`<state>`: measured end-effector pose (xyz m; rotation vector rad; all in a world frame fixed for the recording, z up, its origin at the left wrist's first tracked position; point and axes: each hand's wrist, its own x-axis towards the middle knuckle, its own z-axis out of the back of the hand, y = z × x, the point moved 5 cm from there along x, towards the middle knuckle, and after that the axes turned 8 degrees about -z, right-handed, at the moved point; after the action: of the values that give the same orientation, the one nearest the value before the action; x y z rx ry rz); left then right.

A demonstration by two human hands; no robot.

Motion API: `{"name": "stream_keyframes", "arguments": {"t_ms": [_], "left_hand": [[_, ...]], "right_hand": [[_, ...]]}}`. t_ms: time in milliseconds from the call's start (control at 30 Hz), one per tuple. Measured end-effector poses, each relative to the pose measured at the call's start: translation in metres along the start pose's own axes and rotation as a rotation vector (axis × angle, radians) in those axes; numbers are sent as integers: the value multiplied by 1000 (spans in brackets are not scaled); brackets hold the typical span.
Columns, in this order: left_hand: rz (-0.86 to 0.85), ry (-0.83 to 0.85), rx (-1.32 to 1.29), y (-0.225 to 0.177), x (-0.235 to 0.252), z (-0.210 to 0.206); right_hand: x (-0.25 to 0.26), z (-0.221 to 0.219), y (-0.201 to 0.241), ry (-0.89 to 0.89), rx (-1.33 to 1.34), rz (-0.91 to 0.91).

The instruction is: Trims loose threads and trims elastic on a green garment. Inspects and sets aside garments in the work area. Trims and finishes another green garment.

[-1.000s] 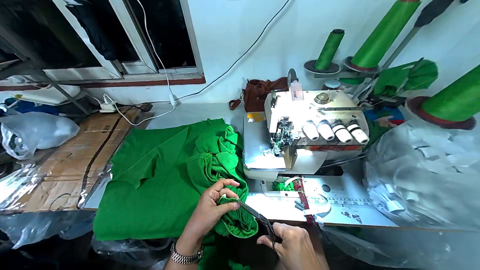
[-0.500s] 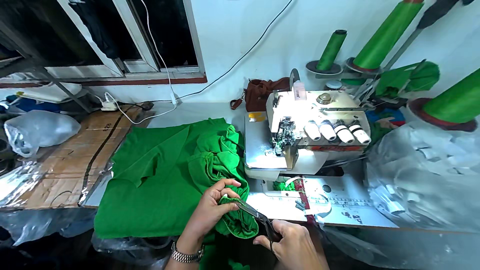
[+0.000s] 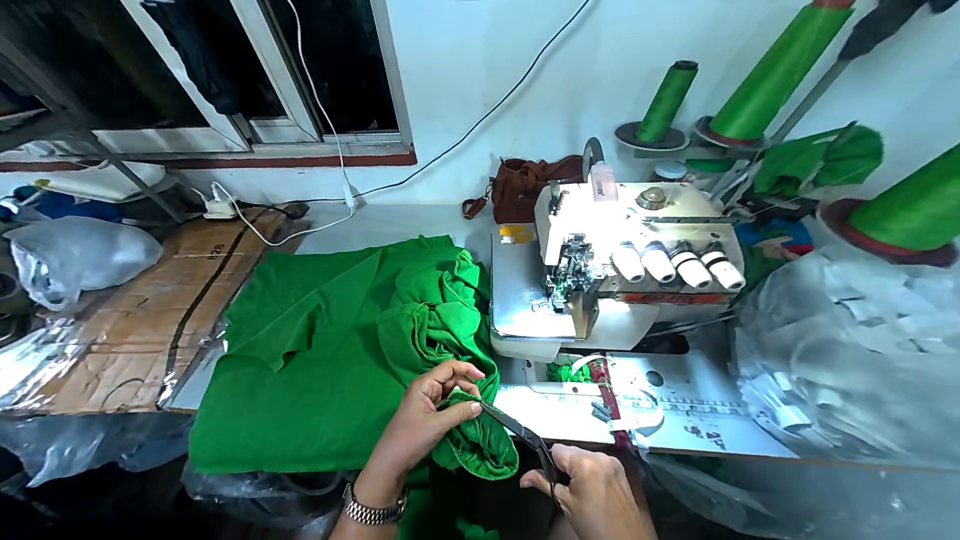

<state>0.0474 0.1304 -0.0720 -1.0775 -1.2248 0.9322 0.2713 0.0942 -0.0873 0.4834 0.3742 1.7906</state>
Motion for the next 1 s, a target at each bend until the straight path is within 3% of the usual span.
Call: {"name": "stream_keyframes", "arguments": {"t_ms": [267, 1000], "left_hand": [[39, -31, -23, 2, -1, 2], [33, -41, -9, 1, -1, 0]], "right_hand": [[0, -4, -2, -103, 40, 13], [0, -6, 8, -69, 20, 15]]}}
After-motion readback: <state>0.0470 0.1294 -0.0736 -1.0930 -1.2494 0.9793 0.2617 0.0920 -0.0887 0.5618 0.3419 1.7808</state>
